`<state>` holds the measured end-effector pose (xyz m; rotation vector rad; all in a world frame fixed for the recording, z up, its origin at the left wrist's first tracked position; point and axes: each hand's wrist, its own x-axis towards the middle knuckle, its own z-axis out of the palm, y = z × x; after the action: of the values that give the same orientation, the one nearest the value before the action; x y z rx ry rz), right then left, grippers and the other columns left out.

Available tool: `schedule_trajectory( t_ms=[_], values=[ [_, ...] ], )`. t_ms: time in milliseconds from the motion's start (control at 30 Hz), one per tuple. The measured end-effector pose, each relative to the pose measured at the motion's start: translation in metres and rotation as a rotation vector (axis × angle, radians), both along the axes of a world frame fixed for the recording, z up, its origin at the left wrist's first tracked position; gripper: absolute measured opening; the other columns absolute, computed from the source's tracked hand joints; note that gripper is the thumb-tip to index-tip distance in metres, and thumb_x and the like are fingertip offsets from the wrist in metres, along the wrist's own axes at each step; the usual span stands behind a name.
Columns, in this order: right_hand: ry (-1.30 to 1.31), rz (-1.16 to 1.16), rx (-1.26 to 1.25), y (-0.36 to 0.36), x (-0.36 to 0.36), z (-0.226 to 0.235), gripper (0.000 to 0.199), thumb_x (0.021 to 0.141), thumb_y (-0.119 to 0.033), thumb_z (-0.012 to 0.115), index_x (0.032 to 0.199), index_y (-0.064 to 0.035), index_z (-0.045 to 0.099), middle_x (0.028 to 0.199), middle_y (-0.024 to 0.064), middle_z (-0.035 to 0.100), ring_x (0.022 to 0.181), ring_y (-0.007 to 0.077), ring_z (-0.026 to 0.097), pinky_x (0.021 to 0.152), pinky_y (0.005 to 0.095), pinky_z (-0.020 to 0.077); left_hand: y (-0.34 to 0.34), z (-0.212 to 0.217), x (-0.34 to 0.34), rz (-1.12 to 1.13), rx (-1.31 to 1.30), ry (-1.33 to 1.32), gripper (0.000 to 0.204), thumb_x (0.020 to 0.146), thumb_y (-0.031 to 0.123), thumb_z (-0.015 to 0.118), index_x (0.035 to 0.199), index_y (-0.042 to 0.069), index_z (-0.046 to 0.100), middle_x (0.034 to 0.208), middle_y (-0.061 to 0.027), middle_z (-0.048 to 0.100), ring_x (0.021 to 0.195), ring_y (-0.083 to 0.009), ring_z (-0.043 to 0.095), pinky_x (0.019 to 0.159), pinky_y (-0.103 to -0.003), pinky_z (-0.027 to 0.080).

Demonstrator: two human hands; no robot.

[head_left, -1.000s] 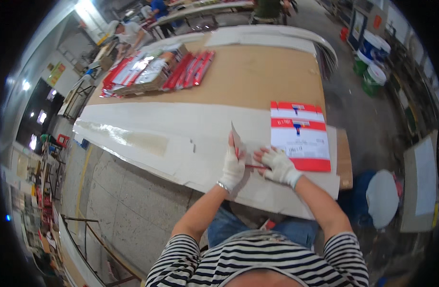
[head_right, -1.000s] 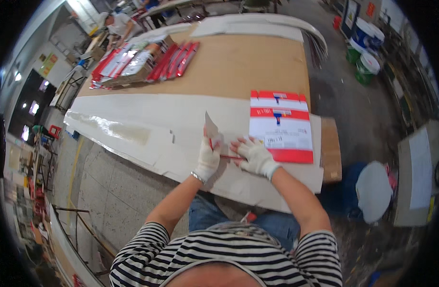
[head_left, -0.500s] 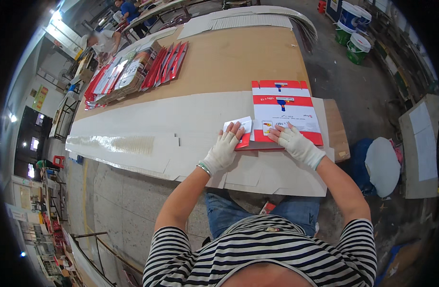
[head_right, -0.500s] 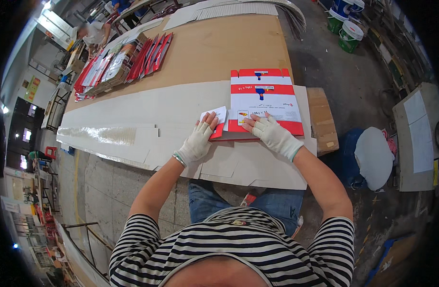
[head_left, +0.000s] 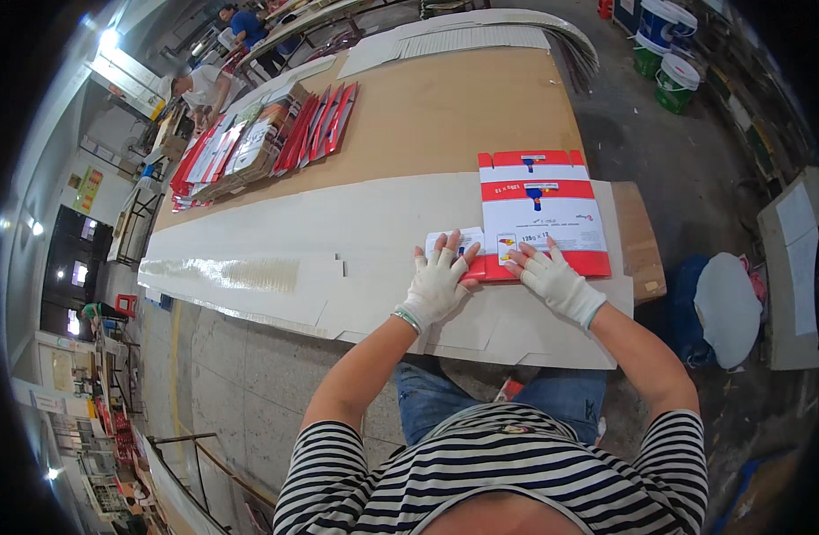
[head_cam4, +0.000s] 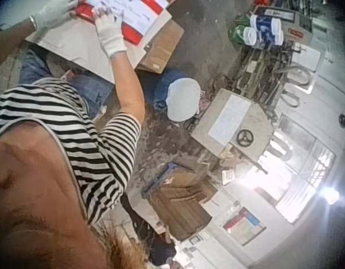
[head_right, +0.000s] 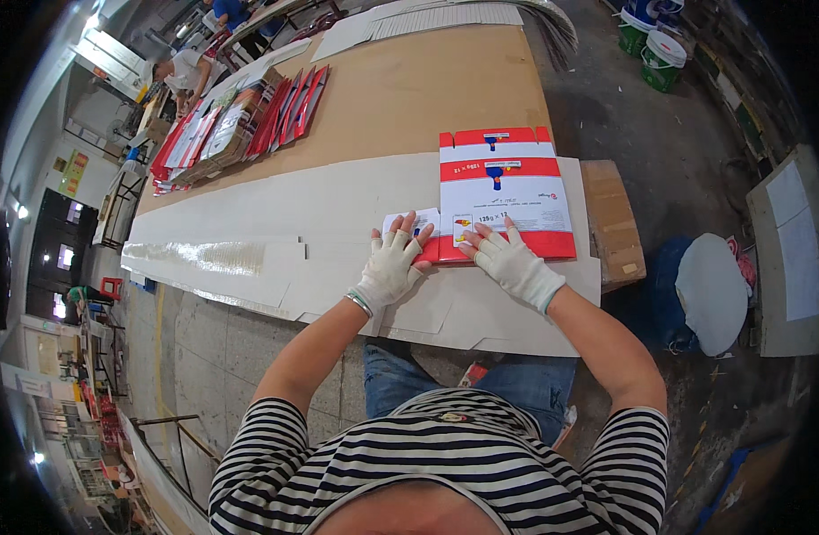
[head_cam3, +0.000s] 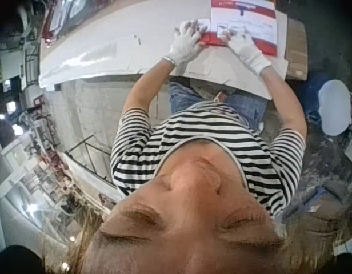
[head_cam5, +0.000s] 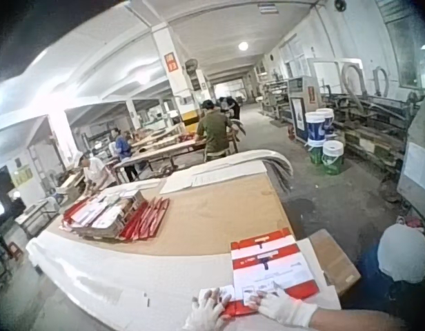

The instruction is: The person folds cardboard box blanks along their crease lines and flaps by hand on a workbench.

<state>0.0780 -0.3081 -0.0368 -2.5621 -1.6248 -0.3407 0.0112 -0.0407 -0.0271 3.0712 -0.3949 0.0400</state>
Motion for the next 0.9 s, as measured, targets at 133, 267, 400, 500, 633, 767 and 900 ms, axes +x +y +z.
schedule_trajectory(
  t_ms=[133,267,400,500,633,767,900],
  values=[
    [-0.028,-0.018,-0.021,0.002,-0.002,-0.012,0.048,0.094,-0.017,0.044,0.142,-0.0124,0.044,0.148,0.0071,0.043,0.139,0.0248,0.037,0.111,0.0625,0.0225,-0.001,0.001,-0.001,0.020,0.003,0.007,0.066,0.092,0.056,0.047,0.149,0.025,0.033,0.155,-0.0186,0.022,0.143,-0.0383,0.021,0.104,-0.072,0.020],
    [-0.024,-0.020,-0.046,0.004,-0.003,-0.014,0.050,0.093,-0.017,0.045,0.143,-0.0117,0.043,0.148,0.0082,0.043,0.139,0.0261,0.037,0.111,0.0643,0.0215,-0.002,0.002,0.000,0.019,0.025,0.034,0.065,0.092,0.055,0.047,0.149,0.025,0.033,0.155,-0.0195,0.022,0.143,-0.0391,0.021,0.105,-0.072,0.019],
    [-0.001,-0.023,-0.051,0.005,-0.003,-0.015,0.049,0.093,-0.017,0.045,0.142,-0.0113,0.044,0.148,0.0087,0.042,0.140,0.0265,0.036,0.111,0.0645,0.0213,-0.003,0.004,0.002,0.018,0.030,0.064,0.065,0.093,0.054,0.046,0.148,0.024,0.034,0.154,-0.0205,0.023,0.143,-0.0397,0.020,0.106,-0.072,0.017],
    [-0.001,-0.014,-0.070,0.004,-0.001,-0.013,0.048,0.093,-0.017,0.045,0.141,-0.0108,0.045,0.147,0.0089,0.043,0.140,0.0259,0.035,0.112,0.0626,0.0208,-0.002,0.004,0.003,0.017,0.025,0.064,0.065,0.094,0.055,0.043,0.149,0.023,0.033,0.155,-0.0212,0.022,0.144,-0.0398,0.018,0.106,-0.072,0.016],
    [0.106,0.000,-0.079,0.002,0.002,0.000,0.046,0.094,-0.020,0.048,0.139,-0.0119,0.048,0.146,0.0079,0.045,0.140,0.0254,0.036,0.113,0.0587,0.0209,0.001,0.007,0.003,0.016,0.032,0.101,0.065,0.094,0.057,0.041,0.149,0.022,0.033,0.155,-0.0215,0.021,0.144,-0.0399,0.018,0.107,-0.071,0.014],
    [0.271,-0.016,0.046,0.003,0.002,-0.001,0.049,0.090,-0.023,0.057,0.137,-0.0141,0.049,0.145,0.0071,0.045,0.139,0.0257,0.035,0.114,0.0539,0.0199,-0.002,0.005,0.003,0.025,0.040,0.100,0.065,0.095,0.057,0.039,0.150,0.022,0.032,0.156,-0.0203,0.020,0.145,-0.0386,0.017,0.108,-0.070,0.013],
    [0.278,-0.142,0.106,0.011,0.000,-0.019,0.051,0.088,-0.020,0.061,0.138,-0.0142,0.049,0.146,0.0066,0.044,0.140,0.0261,0.034,0.114,0.0546,0.0190,-0.007,0.000,0.003,0.066,0.035,0.070,0.063,0.096,0.055,0.040,0.149,0.024,0.032,0.156,-0.0184,0.021,0.145,-0.0366,0.017,0.109,-0.068,0.013]
  ],
)
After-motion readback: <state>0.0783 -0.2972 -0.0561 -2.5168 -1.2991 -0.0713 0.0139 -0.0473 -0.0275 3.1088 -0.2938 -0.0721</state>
